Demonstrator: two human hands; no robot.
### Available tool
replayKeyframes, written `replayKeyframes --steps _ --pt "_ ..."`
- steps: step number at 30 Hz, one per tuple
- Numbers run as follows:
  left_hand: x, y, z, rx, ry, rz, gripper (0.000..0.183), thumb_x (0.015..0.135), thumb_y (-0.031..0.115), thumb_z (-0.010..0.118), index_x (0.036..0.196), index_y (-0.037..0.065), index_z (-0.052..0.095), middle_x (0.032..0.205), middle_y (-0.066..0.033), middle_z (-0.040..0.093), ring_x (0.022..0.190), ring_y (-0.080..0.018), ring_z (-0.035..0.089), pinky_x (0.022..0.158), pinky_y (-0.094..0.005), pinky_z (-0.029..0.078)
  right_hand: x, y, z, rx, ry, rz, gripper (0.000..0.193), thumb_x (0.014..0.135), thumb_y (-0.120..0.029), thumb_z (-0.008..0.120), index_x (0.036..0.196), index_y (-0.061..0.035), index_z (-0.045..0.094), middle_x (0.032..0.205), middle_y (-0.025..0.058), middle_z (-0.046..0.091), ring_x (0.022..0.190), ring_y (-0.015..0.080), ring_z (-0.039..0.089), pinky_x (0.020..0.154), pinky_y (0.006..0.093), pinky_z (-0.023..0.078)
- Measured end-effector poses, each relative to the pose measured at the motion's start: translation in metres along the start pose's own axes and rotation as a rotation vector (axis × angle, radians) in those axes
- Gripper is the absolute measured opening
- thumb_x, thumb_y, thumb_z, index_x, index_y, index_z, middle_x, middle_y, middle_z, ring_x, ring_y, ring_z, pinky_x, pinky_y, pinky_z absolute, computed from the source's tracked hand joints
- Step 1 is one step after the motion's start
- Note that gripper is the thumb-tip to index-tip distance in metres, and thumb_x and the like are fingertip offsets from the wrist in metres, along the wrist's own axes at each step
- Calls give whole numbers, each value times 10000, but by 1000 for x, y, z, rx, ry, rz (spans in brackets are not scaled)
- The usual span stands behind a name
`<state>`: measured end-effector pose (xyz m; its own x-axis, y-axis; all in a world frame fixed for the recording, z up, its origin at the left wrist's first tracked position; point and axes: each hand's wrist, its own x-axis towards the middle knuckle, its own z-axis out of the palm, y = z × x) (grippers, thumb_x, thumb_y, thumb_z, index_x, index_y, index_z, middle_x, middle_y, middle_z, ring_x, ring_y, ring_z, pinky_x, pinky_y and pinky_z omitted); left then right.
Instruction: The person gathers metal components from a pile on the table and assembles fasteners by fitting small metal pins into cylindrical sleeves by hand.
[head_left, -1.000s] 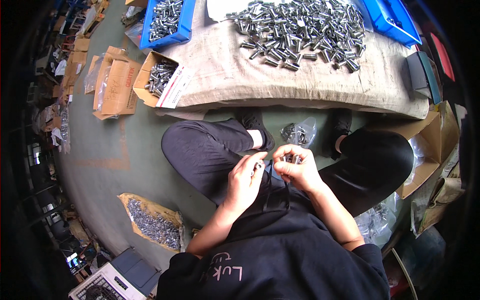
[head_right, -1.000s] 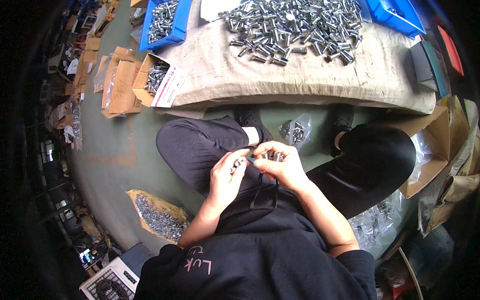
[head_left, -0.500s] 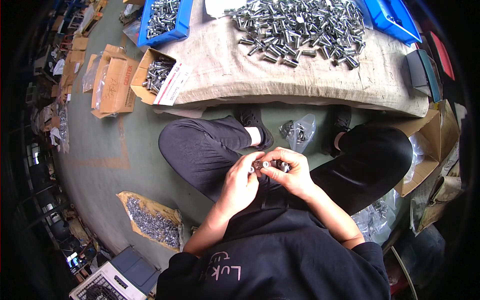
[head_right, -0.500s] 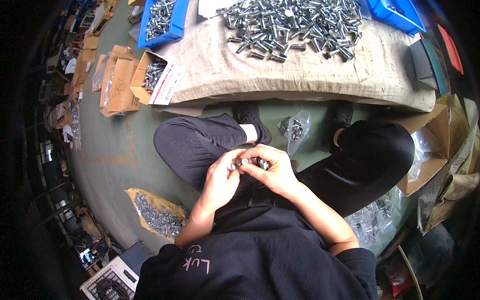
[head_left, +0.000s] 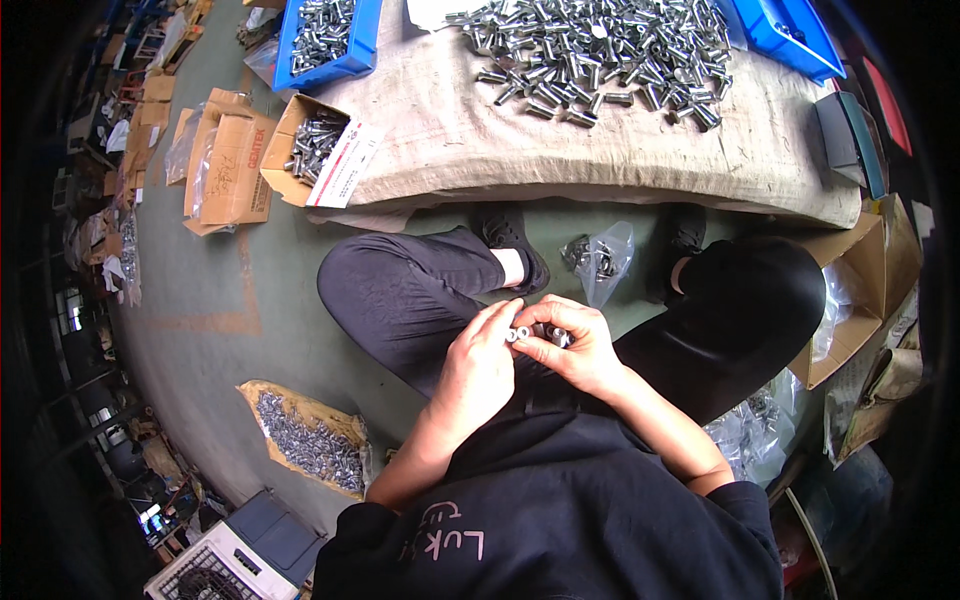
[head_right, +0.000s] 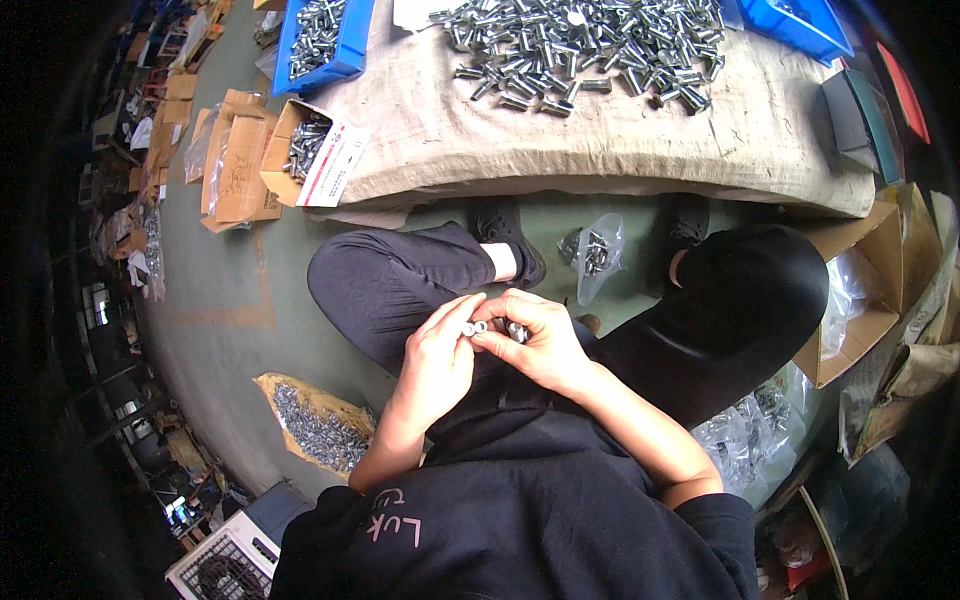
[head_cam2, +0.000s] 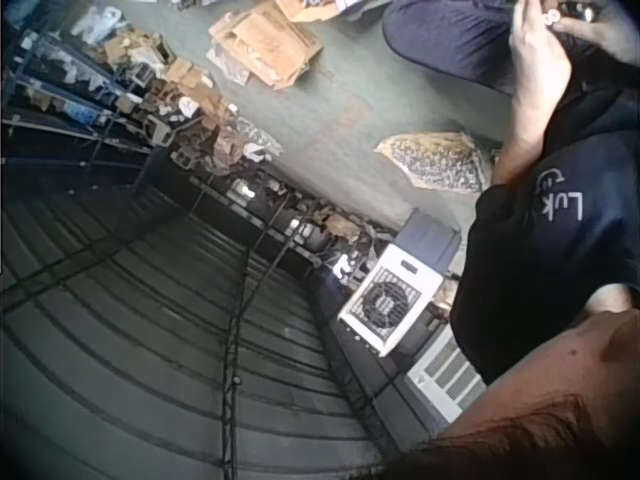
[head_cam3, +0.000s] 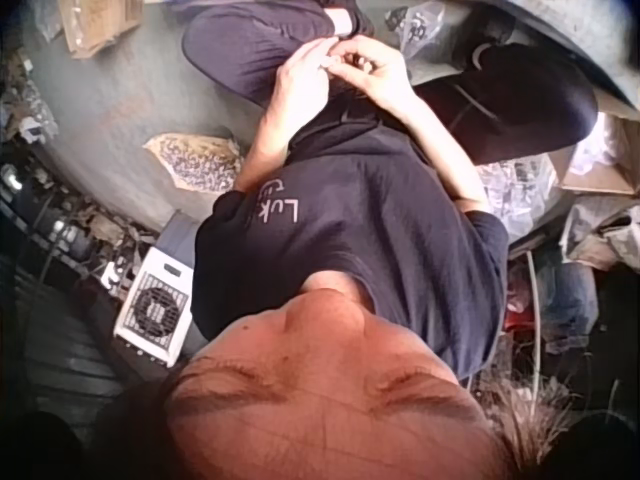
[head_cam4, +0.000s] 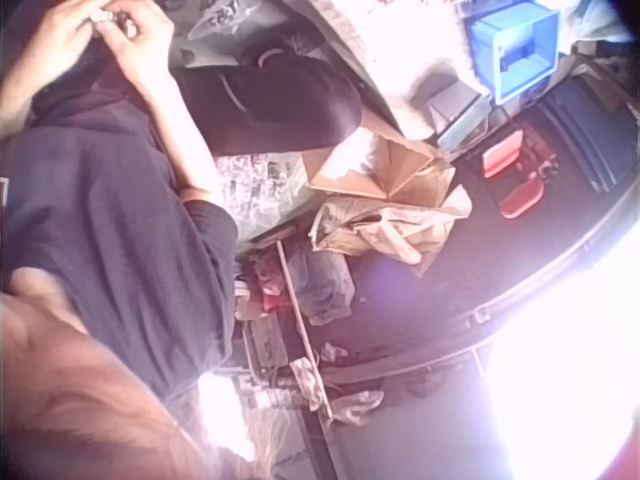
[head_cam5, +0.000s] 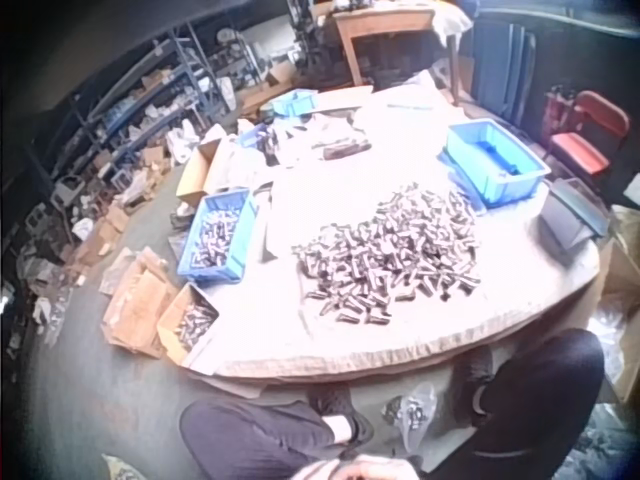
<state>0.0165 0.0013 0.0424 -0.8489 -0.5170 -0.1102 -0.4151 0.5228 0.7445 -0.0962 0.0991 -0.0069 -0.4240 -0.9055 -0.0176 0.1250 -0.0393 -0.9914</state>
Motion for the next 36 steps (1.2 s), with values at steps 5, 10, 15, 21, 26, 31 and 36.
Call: replayKeyframes --steps 5,10,15,21,26,31,36 --pt "1 2 9 -12 -71 -92 493 717 -74 443 1207 -22 415 1020 -239 546 899 -355 578 765 -372 480 2 5 0 -76 30 -16 242 702 -116 713 907 -32 616 756 60 587 679 147 553 621 263 445" --pt "4 -1 16 -123 -222 -185 619 730 -63 465 1313 -20 263 1044 -223 542 866 -322 589 751 -363 478 1 6 -6 -120 27 24 244 701 -107 708 912 -29 611 762 77 594 685 165 572 634 274 458" --pt "2 -40 37 -1432 -288 -459 472 846 198 481 1248 -27 377 1101 -95 535 1022 -194 511 893 -308 399 -2 4 -9 -274 52 68 178 689 -90 695 833 -43 601 742 77 590 679 200 581 597 296 464" --pt "9 -34 67 -2170 -411 -633 544 902 450 299 1135 -9 476 1126 -151 520 1079 -214 484 928 -345 382 -4 -3 11 -649 -47 -295 249 645 -198 689 858 -103 601 872 99 585 859 290 565 738 373 463" --pt "-23 -86 108 -2010 -177 -462 288 928 274 281 1029 57 441 983 -84 479 941 -171 489 892 -310 393 6 -7 16 -646 13 -590 248 654 -277 639 836 -110 618 839 45 541 882 267 490 857 518 352" --pt "8 -39 63 -2687 -136 -1156 229 904 234 382 994 61 501 950 -82 538 915 -190 523 876 -326 405 5 -15 9 -470 96 -493 172 641 -154 703 762 -75 609 745 62 565 754 249 542 716 370 431" --pt "2 -60 60 -2061 -264 -740 282 863 366 505 936 99 560 900 -100 602 857 -268 586 773 -477 483 2 -6 -11 611 410 331 158 816 -114 591 913 12 582 750 60 577 616 117 525 591 221 428"
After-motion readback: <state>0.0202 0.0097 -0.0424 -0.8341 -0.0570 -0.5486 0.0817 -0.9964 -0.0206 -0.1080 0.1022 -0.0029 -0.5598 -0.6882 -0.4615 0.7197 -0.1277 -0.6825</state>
